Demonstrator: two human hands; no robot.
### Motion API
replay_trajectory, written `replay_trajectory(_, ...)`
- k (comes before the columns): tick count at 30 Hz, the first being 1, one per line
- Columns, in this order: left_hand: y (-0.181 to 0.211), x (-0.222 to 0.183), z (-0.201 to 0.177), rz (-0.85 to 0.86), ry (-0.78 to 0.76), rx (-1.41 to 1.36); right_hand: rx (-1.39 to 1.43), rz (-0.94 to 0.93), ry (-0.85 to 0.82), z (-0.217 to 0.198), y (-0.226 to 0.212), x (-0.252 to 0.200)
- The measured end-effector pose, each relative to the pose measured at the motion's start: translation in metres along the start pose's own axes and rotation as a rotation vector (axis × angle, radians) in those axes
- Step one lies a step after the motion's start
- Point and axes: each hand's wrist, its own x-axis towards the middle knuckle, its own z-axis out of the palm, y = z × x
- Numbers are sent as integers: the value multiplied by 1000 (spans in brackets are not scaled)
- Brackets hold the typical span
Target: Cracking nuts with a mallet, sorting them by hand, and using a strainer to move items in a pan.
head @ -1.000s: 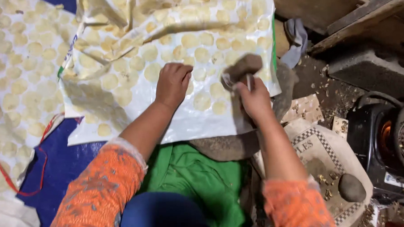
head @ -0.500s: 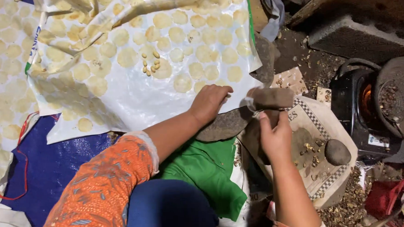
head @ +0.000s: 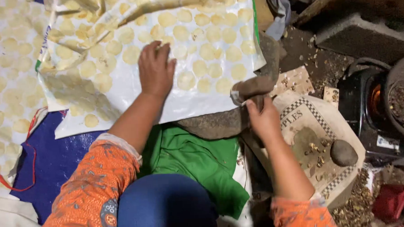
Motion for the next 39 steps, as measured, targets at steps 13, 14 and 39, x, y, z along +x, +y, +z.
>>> replay_trajectory(13, 35, -23, 34, 95, -124, -68, 28, -68, 31, -19, -21, -16)
replay_trajectory(14, 63, -30, 40, 135, -184, -192, 57, -91, 66, -36, -29, -15)
replay_trajectory(39, -6, -1, -14, -89, 122, -163, 244, -336, 169, -12, -47, -56)
